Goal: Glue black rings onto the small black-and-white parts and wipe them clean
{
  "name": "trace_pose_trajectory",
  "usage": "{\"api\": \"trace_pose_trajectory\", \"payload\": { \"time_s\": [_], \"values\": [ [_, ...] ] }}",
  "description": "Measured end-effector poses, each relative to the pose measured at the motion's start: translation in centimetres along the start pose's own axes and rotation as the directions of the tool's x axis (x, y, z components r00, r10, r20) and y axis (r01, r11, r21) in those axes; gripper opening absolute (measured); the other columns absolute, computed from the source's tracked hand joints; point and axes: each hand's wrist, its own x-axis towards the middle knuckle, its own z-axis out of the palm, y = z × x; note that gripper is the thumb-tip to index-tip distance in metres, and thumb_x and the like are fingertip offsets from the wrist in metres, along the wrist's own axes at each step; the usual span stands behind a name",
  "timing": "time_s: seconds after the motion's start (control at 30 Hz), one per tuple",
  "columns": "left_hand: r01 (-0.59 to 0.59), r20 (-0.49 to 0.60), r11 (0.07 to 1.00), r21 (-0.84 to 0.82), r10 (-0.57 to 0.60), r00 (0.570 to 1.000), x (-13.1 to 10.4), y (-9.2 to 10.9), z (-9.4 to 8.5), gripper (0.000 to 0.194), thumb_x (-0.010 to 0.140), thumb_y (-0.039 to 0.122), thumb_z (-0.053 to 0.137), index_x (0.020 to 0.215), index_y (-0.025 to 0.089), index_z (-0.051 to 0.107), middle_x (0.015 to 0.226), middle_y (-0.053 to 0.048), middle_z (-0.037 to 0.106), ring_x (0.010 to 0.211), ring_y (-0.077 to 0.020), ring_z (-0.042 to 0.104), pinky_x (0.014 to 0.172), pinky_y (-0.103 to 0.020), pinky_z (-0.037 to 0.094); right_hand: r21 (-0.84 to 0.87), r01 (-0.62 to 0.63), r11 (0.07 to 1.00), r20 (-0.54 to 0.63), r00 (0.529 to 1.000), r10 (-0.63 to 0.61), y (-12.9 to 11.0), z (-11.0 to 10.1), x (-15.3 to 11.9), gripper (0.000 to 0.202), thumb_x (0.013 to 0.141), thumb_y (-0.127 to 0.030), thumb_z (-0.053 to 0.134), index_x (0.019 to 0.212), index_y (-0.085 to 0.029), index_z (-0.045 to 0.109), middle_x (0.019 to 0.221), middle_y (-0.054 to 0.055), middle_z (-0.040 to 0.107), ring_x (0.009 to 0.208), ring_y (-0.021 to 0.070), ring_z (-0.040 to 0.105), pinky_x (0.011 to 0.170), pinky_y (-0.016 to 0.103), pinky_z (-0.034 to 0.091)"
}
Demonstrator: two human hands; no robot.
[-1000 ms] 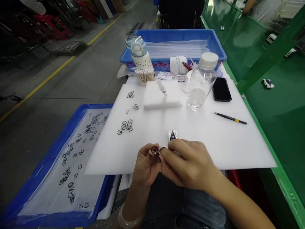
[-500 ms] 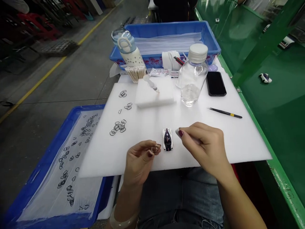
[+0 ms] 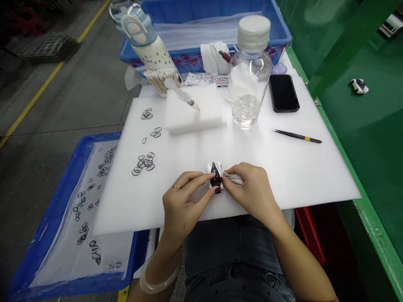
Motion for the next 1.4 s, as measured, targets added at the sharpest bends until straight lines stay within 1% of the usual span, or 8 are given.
{"api": "trace_pose_trajectory", "payload": {
  "time_s": [0.2,0.63,0.9,1.0,1.07,1.13,1.27,1.4],
  "values": [
    [0.196,0.072,0.976,-0.092,-0.190,0.979,0.0,-0.4,-0.4,0.034,0.083,0.016,0.073,0.117,0.019,0.070,0.123,-0.008,0.070,0.112,-0.0226,0.066,0.087,-0.038,0.061,-0.018,-0.030,0.999,0.048,0.998,0.030,0.0,0.0,0.1,0.007,0.086,-0.023,0.069,0.084,-0.018,0.074,0.078,0.000,0.073,0.070,0.0134,0.067,0.061,0.026,0.047],
    [0.196,0.144,0.976,-0.093,-0.182,0.973,0.3,-0.3,-0.6,0.031,0.086,0.014,0.067,0.116,0.021,0.070,0.136,-0.008,0.065,0.126,-0.0247,0.059,0.107,-0.049,0.051,0.000,-0.033,0.999,0.069,0.997,0.033,0.0,-0.1,0.0,0.006,0.087,-0.022,0.070,0.085,-0.019,0.074,0.078,-0.001,0.073,0.070,0.0132,0.067,0.061,0.025,0.046],
    [0.216,0.174,0.973,-0.075,-0.201,0.964,0.5,-0.2,-0.8,0.032,0.085,0.012,0.067,0.115,0.024,0.069,0.127,-0.005,0.069,0.120,-0.0245,0.060,0.101,-0.048,0.054,-0.018,-0.016,1.000,0.054,0.998,0.017,0.1,0.1,0.2,0.004,0.085,-0.022,0.071,0.084,-0.018,0.073,0.077,-0.001,0.072,0.068,0.0130,0.066,0.059,0.025,0.046],
    [0.183,0.313,0.981,-0.060,-0.155,0.937,1.1,-0.3,-1.7,0.049,0.085,0.013,0.066,0.132,0.027,0.059,0.145,-0.007,0.056,0.134,-0.0284,0.050,0.107,-0.051,0.050,0.017,0.036,0.999,0.014,0.999,-0.036,0.3,-0.3,-0.4,0.006,0.089,-0.020,0.067,0.090,-0.019,0.073,0.078,0.000,0.071,0.067,0.0115,0.064,0.057,0.024,0.045],
    [0.101,0.467,0.993,-0.067,-0.058,0.882,1.6,-0.6,-2.3,0.064,0.087,0.011,0.064,0.145,0.030,0.046,0.159,-0.006,0.039,0.146,-0.0304,0.035,0.113,-0.053,0.043,0.041,0.077,0.996,-0.072,0.995,-0.074,0.5,-0.5,-1.1,0.009,0.092,-0.018,0.064,0.093,-0.020,0.073,0.079,0.000,0.070,0.067,0.0110,0.062,0.057,0.024,0.044],
    [0.028,0.542,0.996,-0.084,0.022,0.840,1.8,-1.0,-2.4,0.065,0.088,0.010,0.064,0.146,0.032,0.045,0.160,-0.005,0.037,0.147,-0.0306,0.033,0.114,-0.054,0.042,0.004,0.125,0.992,-0.173,0.977,-0.123,0.8,-0.5,-1.9,0.011,0.092,-0.015,0.062,0.096,-0.020,0.071,0.080,0.000,0.069,0.064,0.0100,0.059,0.054,0.024,0.043],
    [0.043,0.352,0.994,-0.104,-0.004,0.936,1.5,-1.7,-1.5,0.040,0.080,0.024,0.079,0.118,0.025,0.068,0.124,-0.008,0.062,0.114,-0.0269,0.060,0.096,-0.046,0.055,-0.220,0.297,0.929,-0.188,0.922,-0.339,1.4,-0.1,-3.3,0.022,0.090,-0.008,0.062,0.107,-0.019,0.068,0.090,0.005,0.069,0.067,0.0127,0.058,0.058,0.027,0.045],
    [0.082,0.260,0.990,-0.114,-0.050,0.964,0.9,-1.8,-1.0,0.027,0.084,0.024,0.075,0.111,0.023,0.072,0.103,-0.005,0.061,0.092,-0.0208,0.063,0.082,-0.039,0.057,-0.442,0.396,0.805,-0.088,0.874,-0.478,1.3,0.5,-4.1,0.018,0.090,-0.015,0.063,0.103,-0.024,0.071,0.086,0.004,0.069,0.069,0.0148,0.055,0.068,0.033,0.042]
  ]
}}
